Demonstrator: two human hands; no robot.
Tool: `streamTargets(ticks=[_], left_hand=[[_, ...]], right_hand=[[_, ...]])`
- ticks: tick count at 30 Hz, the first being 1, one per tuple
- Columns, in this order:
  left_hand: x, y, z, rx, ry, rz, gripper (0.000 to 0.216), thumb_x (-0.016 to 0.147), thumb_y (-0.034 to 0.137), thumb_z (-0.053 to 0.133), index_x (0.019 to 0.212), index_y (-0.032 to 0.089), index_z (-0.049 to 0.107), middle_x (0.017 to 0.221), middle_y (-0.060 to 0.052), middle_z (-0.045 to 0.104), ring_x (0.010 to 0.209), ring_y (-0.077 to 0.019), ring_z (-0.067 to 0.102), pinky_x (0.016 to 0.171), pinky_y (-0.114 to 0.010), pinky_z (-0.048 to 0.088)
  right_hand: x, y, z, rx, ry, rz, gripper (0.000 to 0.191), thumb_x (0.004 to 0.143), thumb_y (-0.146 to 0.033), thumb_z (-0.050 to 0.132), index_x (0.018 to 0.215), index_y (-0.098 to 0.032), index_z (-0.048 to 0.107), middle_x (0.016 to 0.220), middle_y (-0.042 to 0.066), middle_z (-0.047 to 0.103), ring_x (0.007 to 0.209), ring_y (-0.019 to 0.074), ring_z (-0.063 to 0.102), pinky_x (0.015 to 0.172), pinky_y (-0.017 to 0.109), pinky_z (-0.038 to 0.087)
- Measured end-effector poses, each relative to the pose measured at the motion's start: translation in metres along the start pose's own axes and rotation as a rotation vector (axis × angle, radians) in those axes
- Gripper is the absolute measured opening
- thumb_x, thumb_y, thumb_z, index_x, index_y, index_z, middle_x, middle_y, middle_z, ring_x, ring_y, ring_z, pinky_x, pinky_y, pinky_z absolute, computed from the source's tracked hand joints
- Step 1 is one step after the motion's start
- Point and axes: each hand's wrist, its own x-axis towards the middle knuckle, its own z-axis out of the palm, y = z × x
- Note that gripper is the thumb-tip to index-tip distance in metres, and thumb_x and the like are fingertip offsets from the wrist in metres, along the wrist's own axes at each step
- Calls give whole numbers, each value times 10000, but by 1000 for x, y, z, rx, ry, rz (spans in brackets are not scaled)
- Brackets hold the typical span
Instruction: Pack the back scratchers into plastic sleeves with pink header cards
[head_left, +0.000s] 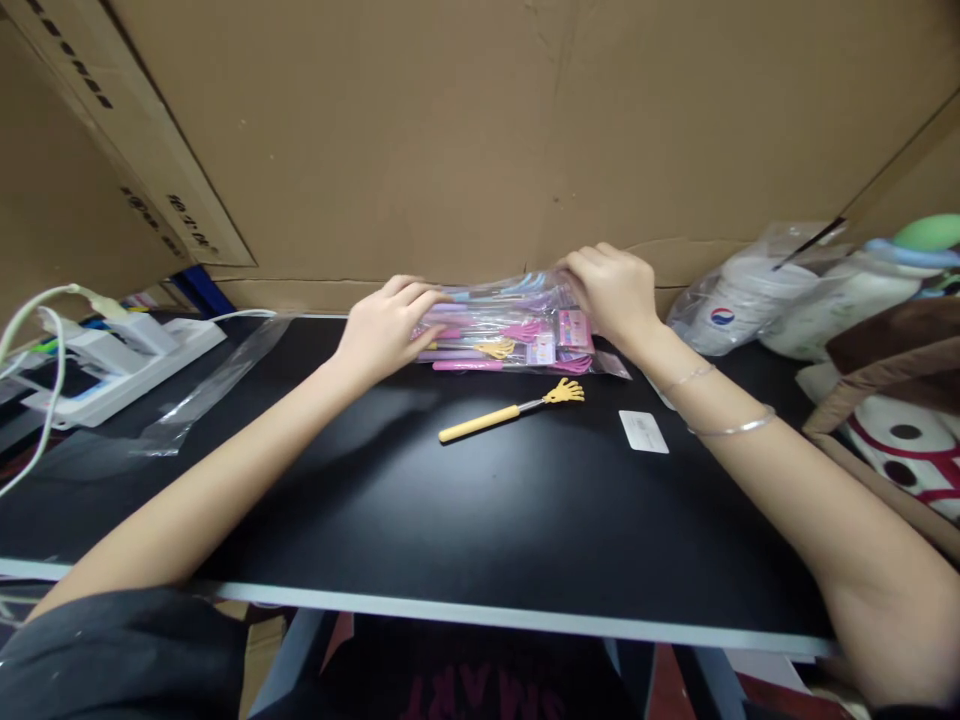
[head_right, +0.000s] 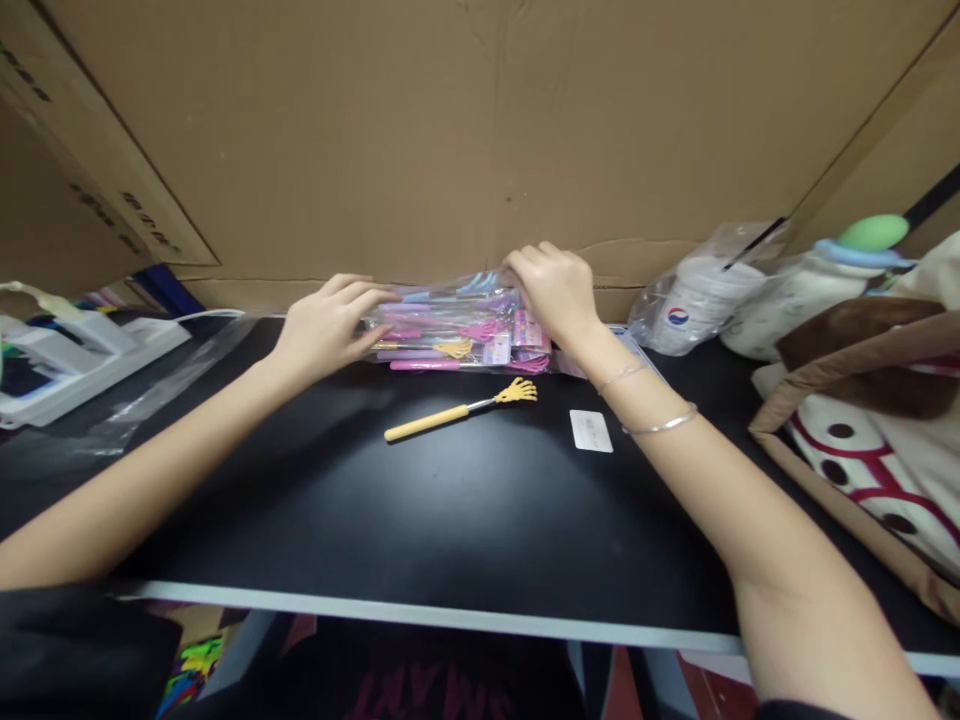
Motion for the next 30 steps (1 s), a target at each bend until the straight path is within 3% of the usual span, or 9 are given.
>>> streamTargets(ticks=[3,7,15,19,23,27,30], left_hand=[[18,25,-1,-154,77,91,458,926,435,528,1318,199,543,1337,-95,605,1268,-261,501,1014,-366,430],[24,50,-4,-307,31,151,293,975,391,454,1121,208,630,1053,-48,712,972,-195,638,856,-283,462],[3,60,-15,-239,97,160,291,989,333,412,999,213,677,914,-31,711,736,-133,625,641,-212,384],[-7,59,-13,-345,35,144,238,971,316,473,1061,223,672,893,-2,723,650,-108,598,614,-195,372],[-15,54,-5,-500,-68,165,225,962,289,498,1072,220,681,869,4,717,648,-99,594,633,-186,394],[-20,51,2,-557,-68,187,231,958,279,495,1010,207,709,929,-28,711,758,-117,625,694,-196,426],[-23,51,6,-559,-61,148,237,954,293,502,1023,225,718,905,-17,722,777,-122,636,701,-199,429]], right_hand=[[-15,-35,-24,134,49,-76,315,998,-306,363,1009,-227,668,937,72,701,878,220,619,715,325,416],[-34,-63,-42,307,9,-134,280,990,-269,370,1019,-212,643,937,61,693,841,186,642,699,277,432],[-48,-64,-48,576,-17,-28,321,869,-97,377,1106,-209,562,990,51,676,821,166,651,752,270,477],[-52,-64,-46,732,-88,-11,340,823,-78,398,1110,-215,518,986,49,665,766,153,634,697,271,493],[-59,-59,-38,774,-193,-18,293,808,-95,440,1040,-234,552,939,48,681,765,173,639,674,289,511],[-67,-56,-27,786,-210,55,214,829,-126,445,960,-215,589,932,44,705,785,178,674,689,289,524],[-71,-56,-23,775,-225,66,201,889,-192,440,968,-206,625,998,54,720,905,197,679,789,321,527]])
